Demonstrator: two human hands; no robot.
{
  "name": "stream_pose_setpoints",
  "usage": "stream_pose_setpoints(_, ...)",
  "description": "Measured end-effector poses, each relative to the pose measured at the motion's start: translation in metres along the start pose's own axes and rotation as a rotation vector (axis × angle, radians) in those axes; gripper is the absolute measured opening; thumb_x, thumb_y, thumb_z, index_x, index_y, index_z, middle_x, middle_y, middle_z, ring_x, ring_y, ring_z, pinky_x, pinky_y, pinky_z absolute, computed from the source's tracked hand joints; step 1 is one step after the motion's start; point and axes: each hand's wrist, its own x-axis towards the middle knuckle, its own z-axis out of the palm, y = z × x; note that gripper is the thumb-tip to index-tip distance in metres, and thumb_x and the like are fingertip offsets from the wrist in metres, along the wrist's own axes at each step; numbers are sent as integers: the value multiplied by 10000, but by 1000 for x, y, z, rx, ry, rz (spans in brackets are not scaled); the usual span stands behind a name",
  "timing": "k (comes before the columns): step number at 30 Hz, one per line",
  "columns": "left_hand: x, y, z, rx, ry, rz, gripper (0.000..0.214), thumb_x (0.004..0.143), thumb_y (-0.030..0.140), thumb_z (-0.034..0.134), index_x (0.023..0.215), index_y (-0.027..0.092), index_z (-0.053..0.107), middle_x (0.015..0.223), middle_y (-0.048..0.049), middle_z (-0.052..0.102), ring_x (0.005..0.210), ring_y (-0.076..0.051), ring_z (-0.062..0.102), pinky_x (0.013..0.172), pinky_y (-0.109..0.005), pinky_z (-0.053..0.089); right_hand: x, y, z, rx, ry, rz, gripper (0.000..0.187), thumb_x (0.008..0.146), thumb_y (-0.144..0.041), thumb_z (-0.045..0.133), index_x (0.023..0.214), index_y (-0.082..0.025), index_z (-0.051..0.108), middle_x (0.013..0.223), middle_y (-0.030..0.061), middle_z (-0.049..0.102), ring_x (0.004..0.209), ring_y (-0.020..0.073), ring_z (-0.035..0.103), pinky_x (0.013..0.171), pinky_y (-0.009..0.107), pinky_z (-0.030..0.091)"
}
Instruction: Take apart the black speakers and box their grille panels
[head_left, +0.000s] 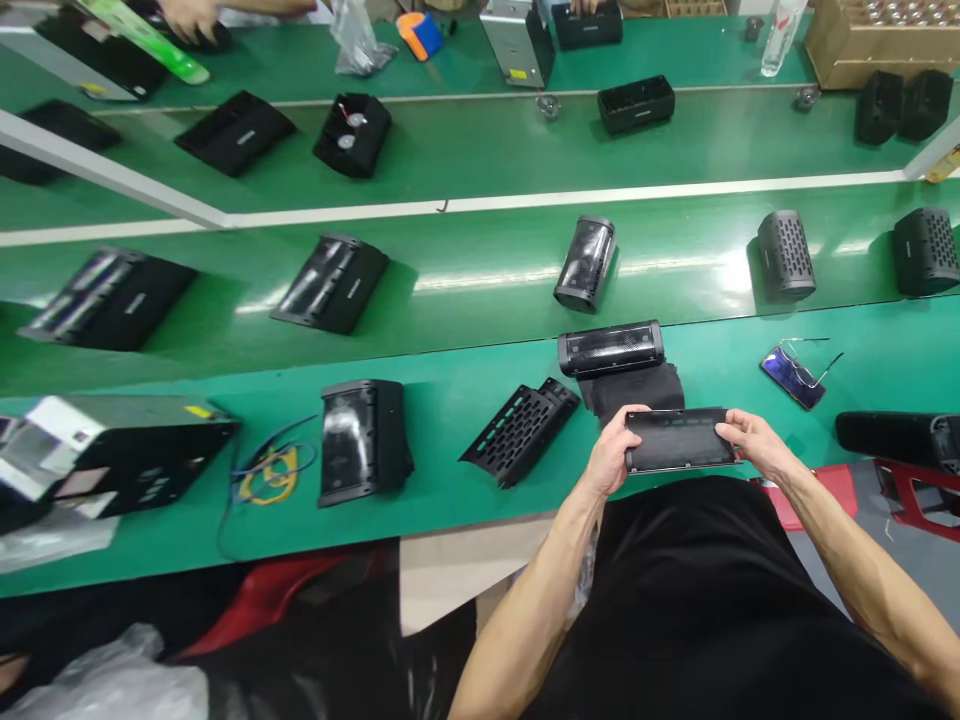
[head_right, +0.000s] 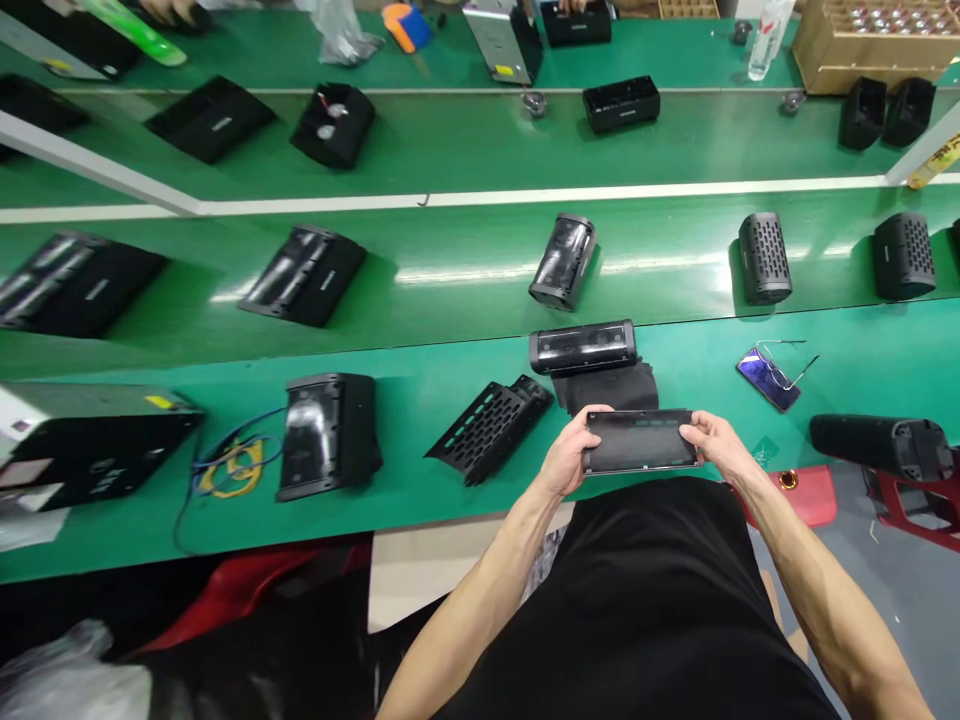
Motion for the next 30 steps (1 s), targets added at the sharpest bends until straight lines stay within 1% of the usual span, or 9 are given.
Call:
stream_pose_setpoints(2, -1, 1, -1, -7, 7, -9, 460, 644, 332, 726, 1084, 206, 688, 891, 0, 670, 726, -158, 573, 629, -243, 459, -1, 0, 2, 50, -15, -33, 573, 670, -656, 869, 817, -239, 504, 641, -72, 487, 542, 102, 407, 508, 247, 337)
stream_pose_setpoints(4, -3, 2, -2, 8, 26, -13, 469, 700, 419, 792, 1100, 205, 677, 901, -8, 686, 726, -162, 593, 648, -254, 477, -3, 0, 3, 86, -40, -58, 564, 658, -614, 899, 841, -235, 523, 637, -81, 482, 534, 98, 402, 510, 249, 338)
stream_pose_setpoints(7, -4, 1, -3, 41, 46, 7, 520, 705, 480, 844, 1109, 209, 662, 896, -9, 703, 716, -155, 594, 656, -252, 482, -6, -1, 3, 129, -71, -56, 581, 636, -570, 945, 880, -231, 542, 663, -84, 493, 552, 98, 424, 515, 244, 351)
stream_pose_setpoints(12, -6, 1, -3, 69, 86, 1, 507, 693, 452, 821, 1110, 217, 656, 776, 33, 641, 631, -136, 543, 596, -233, 440, -4, 4, 4, 187, -68, -24, 590, 705, -656, 909, 839, -233, 519, 705, -60, 531, 604, 116, 485, 531, 239, 403)
stream_pose_setpoints(15, -9, 5, -1, 64, 107, -5, 459, 662, 381, 783, 1074, 215, 666, 776, 39, 639, 640, -138, 554, 590, -229, 444, -3, 8, 3, 204, -75, -40, 582, 692, -623, 931, 834, -238, 517, 695, -64, 539, 593, 115, 481, 544, 245, 421)
stream_pose_setpoints(18, -12, 10, 0, 56, 110, -11, 442, 639, 355, 765, 1047, 214, 674, 790, 33, 656, 660, -150, 579, 591, -238, 462, -5, 8, 2, 207, -96, -45, 568, 677, -576, 957, 846, -238, 533, 695, -71, 539, 573, 104, 456, 539, 243, 416)
stream_pose_setpoints(23, -12, 9, 1, 38, 96, -11, 456, 649, 401, 823, 1034, 211, 672, 835, 14, 694, 703, -164, 612, 639, -258, 506, -11, 4, 4, 239, -83, -44, 581, 716, -647, 917, 833, -234, 525, 683, -65, 535, 593, 113, 495, 533, 232, 407)
stream_pose_setpoints(26, -9, 5, -1, 44, 75, -8, 468, 655, 424, 853, 1028, 208, 670, 821, 17, 687, 686, -155, 605, 636, -253, 499, -11, 4, 5, 224, -59, -63, 594, 717, -669, 905, 815, -235, 511, 643, -75, 514, 564, 107, 483, 517, 226, 380)
stream_pose_setpoints(30, -7, 2, -4, 66, 77, 18, 464, 683, 446, 863, 1035, 204, 681, 862, 9, 694, 697, -145, 599, 639, -244, 499, -10, 5, 6, 222, -56, -82, 584, 723, -659, 901, 814, -234, 511, 630, -84, 512, 535, 95, 470, 520, 229, 386)
